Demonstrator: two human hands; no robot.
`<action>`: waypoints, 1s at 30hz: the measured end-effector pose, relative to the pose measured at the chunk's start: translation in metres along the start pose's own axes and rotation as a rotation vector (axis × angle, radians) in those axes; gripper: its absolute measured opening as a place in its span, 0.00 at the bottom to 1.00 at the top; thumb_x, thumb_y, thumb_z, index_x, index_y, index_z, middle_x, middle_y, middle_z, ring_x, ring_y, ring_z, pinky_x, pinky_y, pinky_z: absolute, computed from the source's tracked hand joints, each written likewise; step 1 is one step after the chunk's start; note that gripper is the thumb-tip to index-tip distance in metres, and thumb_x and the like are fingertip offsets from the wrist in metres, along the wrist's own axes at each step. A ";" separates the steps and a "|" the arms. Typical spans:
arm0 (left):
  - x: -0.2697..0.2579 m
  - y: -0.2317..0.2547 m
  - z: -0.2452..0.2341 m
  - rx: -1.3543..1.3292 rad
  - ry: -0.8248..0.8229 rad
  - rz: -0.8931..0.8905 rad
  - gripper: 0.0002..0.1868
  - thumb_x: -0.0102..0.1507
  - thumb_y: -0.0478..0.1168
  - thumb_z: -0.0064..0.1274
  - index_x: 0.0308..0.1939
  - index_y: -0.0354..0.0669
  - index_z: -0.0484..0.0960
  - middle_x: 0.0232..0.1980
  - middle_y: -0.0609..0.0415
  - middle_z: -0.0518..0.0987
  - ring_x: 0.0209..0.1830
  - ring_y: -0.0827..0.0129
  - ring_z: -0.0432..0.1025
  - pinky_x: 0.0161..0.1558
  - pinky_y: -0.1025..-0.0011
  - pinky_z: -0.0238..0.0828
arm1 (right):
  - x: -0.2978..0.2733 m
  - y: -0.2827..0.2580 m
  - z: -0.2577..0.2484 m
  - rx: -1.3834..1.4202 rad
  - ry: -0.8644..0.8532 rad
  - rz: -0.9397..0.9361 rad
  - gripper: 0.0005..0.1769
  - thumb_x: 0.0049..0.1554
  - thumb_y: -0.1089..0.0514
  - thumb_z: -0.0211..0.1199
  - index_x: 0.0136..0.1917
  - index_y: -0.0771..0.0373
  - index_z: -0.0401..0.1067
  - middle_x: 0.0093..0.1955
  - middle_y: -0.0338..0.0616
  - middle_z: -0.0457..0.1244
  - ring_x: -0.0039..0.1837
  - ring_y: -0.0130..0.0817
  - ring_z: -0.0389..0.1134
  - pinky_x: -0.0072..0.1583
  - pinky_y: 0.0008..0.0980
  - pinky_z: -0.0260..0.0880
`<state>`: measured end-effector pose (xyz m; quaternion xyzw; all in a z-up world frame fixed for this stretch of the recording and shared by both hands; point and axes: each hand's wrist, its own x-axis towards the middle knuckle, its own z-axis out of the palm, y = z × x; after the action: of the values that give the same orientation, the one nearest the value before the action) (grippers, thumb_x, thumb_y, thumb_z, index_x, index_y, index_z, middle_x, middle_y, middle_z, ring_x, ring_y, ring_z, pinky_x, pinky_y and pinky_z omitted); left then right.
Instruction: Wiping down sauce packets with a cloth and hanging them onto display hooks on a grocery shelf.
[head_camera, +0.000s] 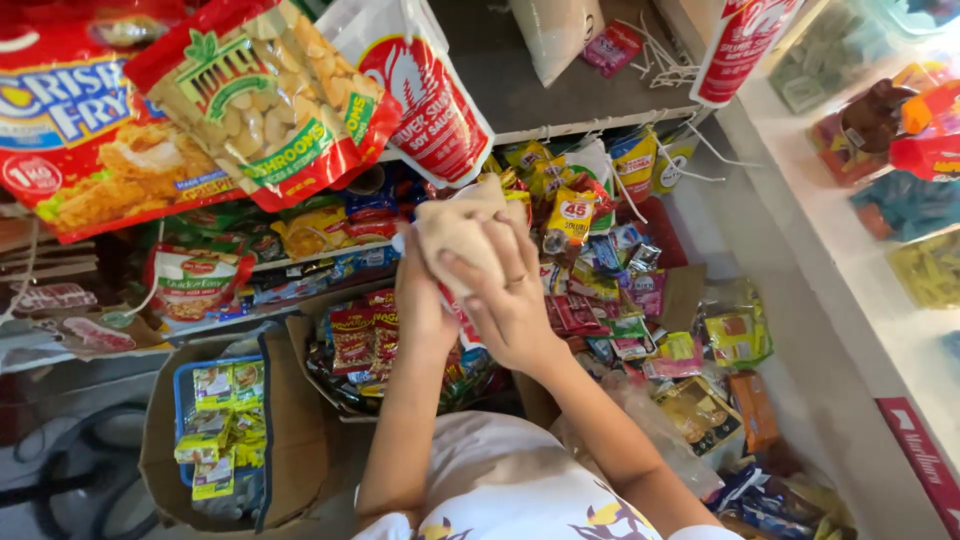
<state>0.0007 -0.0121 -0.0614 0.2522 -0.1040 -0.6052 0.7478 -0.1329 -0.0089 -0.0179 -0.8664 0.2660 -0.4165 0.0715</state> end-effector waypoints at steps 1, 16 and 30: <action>-0.004 0.005 0.005 0.005 -0.005 -0.007 0.35 0.72 0.63 0.35 0.68 0.39 0.69 0.63 0.47 0.77 0.61 0.61 0.74 0.61 0.60 0.73 | -0.002 0.009 0.000 -0.004 0.006 0.007 0.22 0.66 0.50 0.51 0.70 0.53 0.72 0.78 0.63 0.52 0.81 0.68 0.49 0.81 0.58 0.49; 0.023 -0.018 0.010 0.213 0.330 0.197 0.39 0.65 0.64 0.49 0.66 0.34 0.65 0.58 0.47 0.78 0.53 0.66 0.76 0.54 0.65 0.75 | 0.028 0.132 -0.009 0.039 0.422 0.227 0.20 0.58 0.68 0.66 0.63 0.63 0.70 0.69 0.54 0.64 0.73 0.47 0.65 0.74 0.45 0.64; 0.018 -0.008 0.022 0.037 0.322 0.129 0.39 0.63 0.63 0.51 0.65 0.36 0.62 0.56 0.45 0.76 0.50 0.63 0.77 0.49 0.60 0.79 | 0.060 0.061 -0.029 0.658 0.052 0.353 0.14 0.66 0.59 0.55 0.57 0.73 0.75 0.55 0.45 0.70 0.56 0.26 0.69 0.59 0.25 0.69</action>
<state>-0.0121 -0.0365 -0.0495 0.3523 -0.0102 -0.5059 0.7873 -0.1483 -0.0890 0.0207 -0.7270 0.2649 -0.4827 0.4103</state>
